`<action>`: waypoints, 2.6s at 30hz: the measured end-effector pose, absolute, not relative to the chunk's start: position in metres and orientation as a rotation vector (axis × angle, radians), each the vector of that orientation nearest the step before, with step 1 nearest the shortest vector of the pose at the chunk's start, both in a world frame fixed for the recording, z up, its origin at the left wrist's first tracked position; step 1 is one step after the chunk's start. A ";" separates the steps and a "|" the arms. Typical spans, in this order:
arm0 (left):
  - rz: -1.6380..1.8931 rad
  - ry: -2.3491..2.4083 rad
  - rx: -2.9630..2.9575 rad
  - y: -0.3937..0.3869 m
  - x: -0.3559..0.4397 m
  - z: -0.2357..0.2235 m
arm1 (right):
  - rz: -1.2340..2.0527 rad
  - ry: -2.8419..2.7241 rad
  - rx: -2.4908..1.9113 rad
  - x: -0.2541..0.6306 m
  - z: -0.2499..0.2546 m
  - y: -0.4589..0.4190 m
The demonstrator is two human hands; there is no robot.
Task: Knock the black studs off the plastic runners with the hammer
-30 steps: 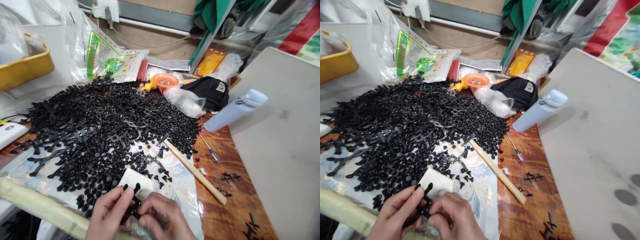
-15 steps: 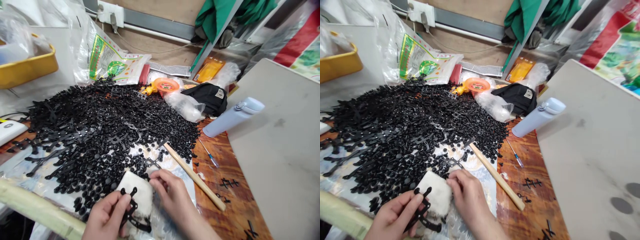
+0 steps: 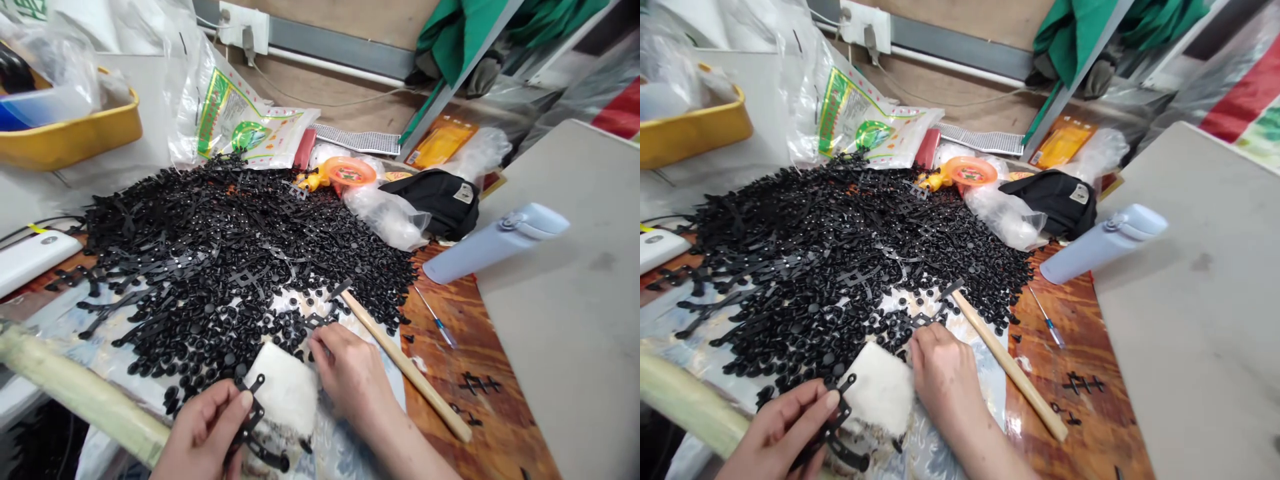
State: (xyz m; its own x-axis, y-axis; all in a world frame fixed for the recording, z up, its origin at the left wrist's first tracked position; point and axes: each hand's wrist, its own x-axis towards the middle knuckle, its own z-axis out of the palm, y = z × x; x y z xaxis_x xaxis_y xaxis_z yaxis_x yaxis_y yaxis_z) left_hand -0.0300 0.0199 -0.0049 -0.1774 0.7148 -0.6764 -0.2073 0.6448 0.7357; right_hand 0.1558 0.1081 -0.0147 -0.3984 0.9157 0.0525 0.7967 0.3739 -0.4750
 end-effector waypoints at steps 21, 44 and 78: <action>0.888 1.496 0.382 0.017 -0.024 -0.019 | 0.516 -2.335 -1.226 0.146 -0.023 0.117; 0.919 1.449 0.434 0.016 -0.022 -0.026 | 0.543 -2.321 -1.580 0.139 -0.029 0.121; 0.909 1.466 0.395 0.017 -0.022 -0.021 | 0.880 -2.012 -1.158 0.156 -0.033 0.124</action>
